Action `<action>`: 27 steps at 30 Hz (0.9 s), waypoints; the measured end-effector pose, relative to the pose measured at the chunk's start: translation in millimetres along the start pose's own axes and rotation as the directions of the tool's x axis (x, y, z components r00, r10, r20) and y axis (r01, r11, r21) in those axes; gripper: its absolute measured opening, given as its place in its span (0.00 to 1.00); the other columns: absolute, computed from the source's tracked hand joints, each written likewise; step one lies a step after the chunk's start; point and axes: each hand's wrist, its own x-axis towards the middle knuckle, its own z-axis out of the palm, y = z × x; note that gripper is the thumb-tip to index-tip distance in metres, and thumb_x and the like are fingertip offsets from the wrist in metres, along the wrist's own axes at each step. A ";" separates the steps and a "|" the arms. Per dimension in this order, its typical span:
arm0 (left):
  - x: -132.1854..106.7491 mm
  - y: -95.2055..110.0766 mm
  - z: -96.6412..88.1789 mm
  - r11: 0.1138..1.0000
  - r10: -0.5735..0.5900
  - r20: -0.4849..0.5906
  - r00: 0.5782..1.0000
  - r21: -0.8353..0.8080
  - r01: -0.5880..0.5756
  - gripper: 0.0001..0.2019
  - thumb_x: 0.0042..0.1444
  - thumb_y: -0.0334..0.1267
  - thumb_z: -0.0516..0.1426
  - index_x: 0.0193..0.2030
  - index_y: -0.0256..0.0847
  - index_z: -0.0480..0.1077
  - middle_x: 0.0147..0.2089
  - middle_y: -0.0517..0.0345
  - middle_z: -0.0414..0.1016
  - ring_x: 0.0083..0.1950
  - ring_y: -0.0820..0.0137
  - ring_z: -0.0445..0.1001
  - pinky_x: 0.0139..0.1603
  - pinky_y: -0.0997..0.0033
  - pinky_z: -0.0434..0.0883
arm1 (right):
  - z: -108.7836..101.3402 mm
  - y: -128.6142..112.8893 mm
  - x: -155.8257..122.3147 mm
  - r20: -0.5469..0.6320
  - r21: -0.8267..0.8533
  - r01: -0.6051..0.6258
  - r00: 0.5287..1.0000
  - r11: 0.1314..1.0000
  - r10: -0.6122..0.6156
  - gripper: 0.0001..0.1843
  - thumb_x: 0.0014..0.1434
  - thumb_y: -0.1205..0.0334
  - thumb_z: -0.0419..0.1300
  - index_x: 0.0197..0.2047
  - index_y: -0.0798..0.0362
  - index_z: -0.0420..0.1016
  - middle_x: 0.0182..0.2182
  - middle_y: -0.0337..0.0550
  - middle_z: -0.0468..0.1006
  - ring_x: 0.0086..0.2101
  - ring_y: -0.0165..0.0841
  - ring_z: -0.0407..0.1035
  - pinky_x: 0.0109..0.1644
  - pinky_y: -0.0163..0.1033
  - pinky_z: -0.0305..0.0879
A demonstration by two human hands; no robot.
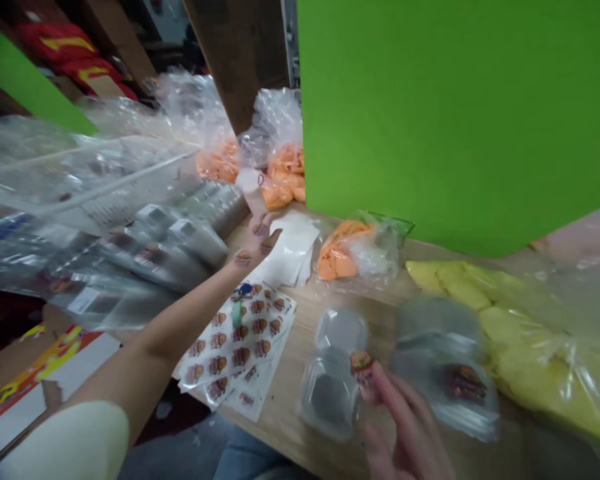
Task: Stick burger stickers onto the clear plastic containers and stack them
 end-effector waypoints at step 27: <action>-228.5 81.2 35.9 0.898 0.413 0.321 0.852 -0.297 -0.324 0.43 0.44 0.48 0.63 0.64 0.42 0.49 0.62 0.46 0.59 0.66 0.55 0.51 0.64 0.53 0.54 | -6.6 10.8 -12.5 0.193 0.463 -0.559 0.821 0.688 0.537 0.23 0.49 0.56 0.64 0.48 0.51 0.68 0.28 0.39 0.75 0.29 0.29 0.69 0.31 0.34 0.64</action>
